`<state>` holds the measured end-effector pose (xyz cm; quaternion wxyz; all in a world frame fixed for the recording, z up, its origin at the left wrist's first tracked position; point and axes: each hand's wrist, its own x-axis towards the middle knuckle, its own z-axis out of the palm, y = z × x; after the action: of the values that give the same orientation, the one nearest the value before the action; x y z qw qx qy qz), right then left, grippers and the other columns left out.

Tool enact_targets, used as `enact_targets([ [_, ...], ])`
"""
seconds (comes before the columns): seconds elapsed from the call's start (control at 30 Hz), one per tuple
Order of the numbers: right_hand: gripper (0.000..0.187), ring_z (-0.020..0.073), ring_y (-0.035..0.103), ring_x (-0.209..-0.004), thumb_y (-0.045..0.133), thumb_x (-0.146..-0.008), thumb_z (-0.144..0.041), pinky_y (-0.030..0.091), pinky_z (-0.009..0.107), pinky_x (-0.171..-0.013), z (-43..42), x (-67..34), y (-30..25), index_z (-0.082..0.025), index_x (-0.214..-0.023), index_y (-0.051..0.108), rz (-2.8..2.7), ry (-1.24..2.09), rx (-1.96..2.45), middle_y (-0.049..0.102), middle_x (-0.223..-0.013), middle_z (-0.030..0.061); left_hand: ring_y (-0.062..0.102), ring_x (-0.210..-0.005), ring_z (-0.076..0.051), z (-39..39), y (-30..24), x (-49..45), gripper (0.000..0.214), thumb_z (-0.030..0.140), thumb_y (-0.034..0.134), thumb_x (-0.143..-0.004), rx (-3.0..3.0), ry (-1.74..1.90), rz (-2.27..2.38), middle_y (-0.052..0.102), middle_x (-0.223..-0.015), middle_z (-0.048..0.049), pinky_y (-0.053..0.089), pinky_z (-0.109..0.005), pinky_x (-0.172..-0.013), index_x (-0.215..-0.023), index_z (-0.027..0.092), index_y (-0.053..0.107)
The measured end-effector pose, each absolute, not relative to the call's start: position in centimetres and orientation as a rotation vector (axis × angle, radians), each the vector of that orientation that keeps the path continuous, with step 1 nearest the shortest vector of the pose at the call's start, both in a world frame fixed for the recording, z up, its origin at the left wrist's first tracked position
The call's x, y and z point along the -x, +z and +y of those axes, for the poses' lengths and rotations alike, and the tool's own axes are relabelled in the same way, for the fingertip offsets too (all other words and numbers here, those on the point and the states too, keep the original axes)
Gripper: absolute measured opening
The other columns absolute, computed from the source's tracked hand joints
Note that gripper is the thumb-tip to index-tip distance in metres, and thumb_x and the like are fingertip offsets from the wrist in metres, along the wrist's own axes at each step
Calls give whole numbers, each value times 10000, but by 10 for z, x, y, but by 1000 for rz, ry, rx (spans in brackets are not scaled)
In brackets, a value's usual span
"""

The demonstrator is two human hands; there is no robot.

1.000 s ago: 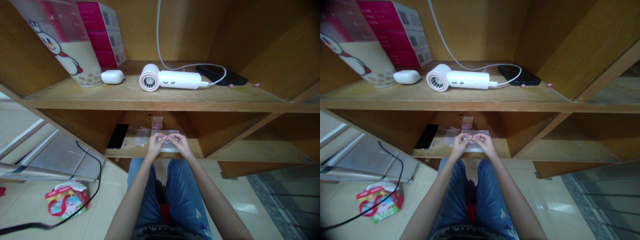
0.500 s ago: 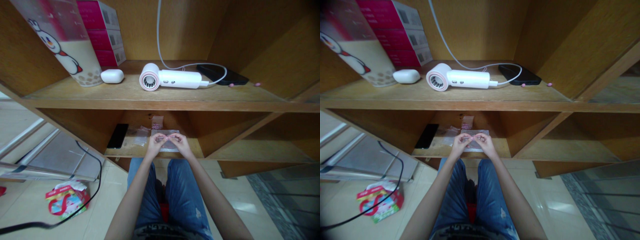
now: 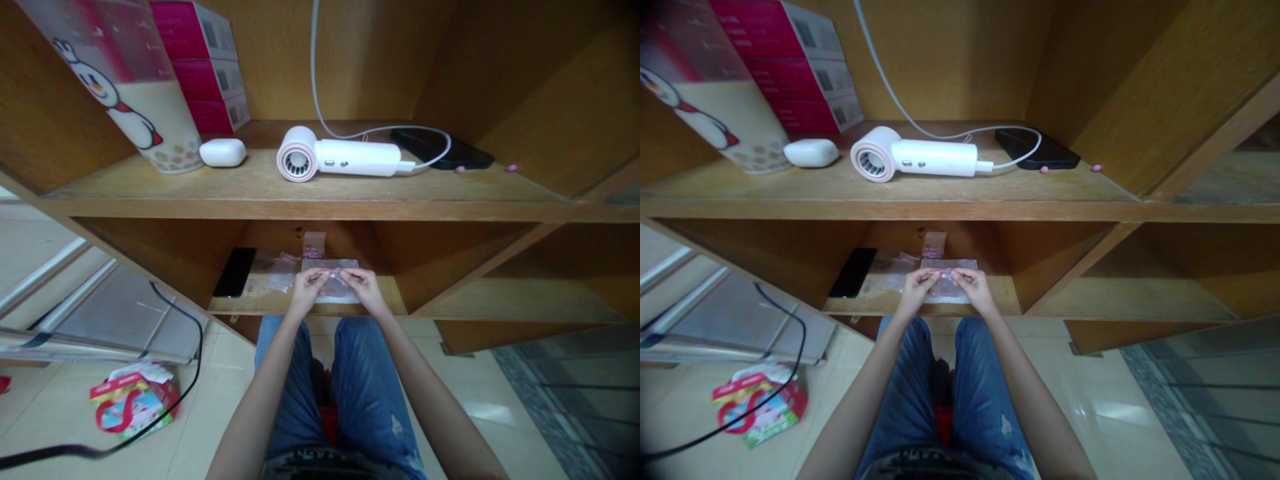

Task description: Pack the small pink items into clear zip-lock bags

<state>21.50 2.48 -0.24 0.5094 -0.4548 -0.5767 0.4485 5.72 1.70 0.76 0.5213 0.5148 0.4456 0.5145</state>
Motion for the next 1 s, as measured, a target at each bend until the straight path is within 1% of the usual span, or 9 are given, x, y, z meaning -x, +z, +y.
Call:
enact_targets([
  [0.07,282,166,591,-672,617,-706,-401,459,270,-597,25,-215,-2,-186,-875,686,-1391,1105,1086,679,-838,65,597,-632,-135,18,4,-56,311,389,584,-722,-1218,1228,1041,670,-821,-72,463,-177,-408,-897,144,660],
  [0.17,377,104,522,-540,639,-677,-400,404,213,-485,22,-213,-5,-175,-978,647,-1451,1173,1129,657,-788,40,577,-580,-120,24,-4,-52,307,408,579,-722,-1157,1333,1091,650,-726,-50,461,-178,-405,-843,138,659],
  [0.3,304,60,401,-445,626,-676,-401,316,182,-415,21,-208,-12,-153,-848,658,-1611,1208,1170,602,-636,-2,555,-554,-109,34,-14,-47,327,429,589,-704,-1029,1502,1204,611,-684,-36,459,-180,-401,-791,116,630],
  [0.4,265,68,414,-445,583,-706,-411,321,187,-421,30,-206,-13,-152,-746,621,-1578,1218,1152,561,-581,-14,562,-608,-114,36,-20,-43,413,445,590,-699,-1033,1491,1249,616,-821,-58,451,-174,-403,-969,131,588],
  [0.47,256,71,423,-428,582,-697,-415,335,193,-424,42,-204,-10,-162,-740,587,-1480,1239,1137,537,-552,-31,571,-687,-123,33,-25,-41,504,442,573,-720,-1098,1519,1292,600,-955,-74,452,-171,-432,-1138,171,495],
  [0.53,247,72,421,-405,592,-674,-411,343,197,-421,58,-201,-4,-181,-763,570,-1382,1257,1120,527,-533,-50,567,-733,-126,29,-29,-38,516,435,541,-751,-1160,1581,1366,585,-988,-74,453,-177,-482,-1195,194,437],
  [0.7,251,81,465,-455,661,-547,-397,340,202,-416,106,-187,13,-185,-639,564,-1245,1248,1101,580,-607,-28,533,-637,-110,22,-35,-36,352,423,481,-797,-1196,1633,1481,554,-728,-4,437,-207,-600,-1044,174,509],
  [0.8,230,69,456,-452,661,-543,-371,351,202,-430,126,-180,16,-182,-646,581,-1301,1296,1065,595,-624,-28,528,-624,-114,22,-36,-36,328,418,469,-802,-1175,1623,1473,538,-673,14,424,-211,-612,-1024,179,498],
  [1.0,141,97,550,-644,662,-593,-289,427,220,-587,147,-178,3,-174,-632,590,-1389,1191,1084,630,-687,-13,513,-596,-114,22,-38,-34,292,395,460,-809,-1212,1597,1466,529,-638,23,407,-215,-607,-1002,178,489],
])
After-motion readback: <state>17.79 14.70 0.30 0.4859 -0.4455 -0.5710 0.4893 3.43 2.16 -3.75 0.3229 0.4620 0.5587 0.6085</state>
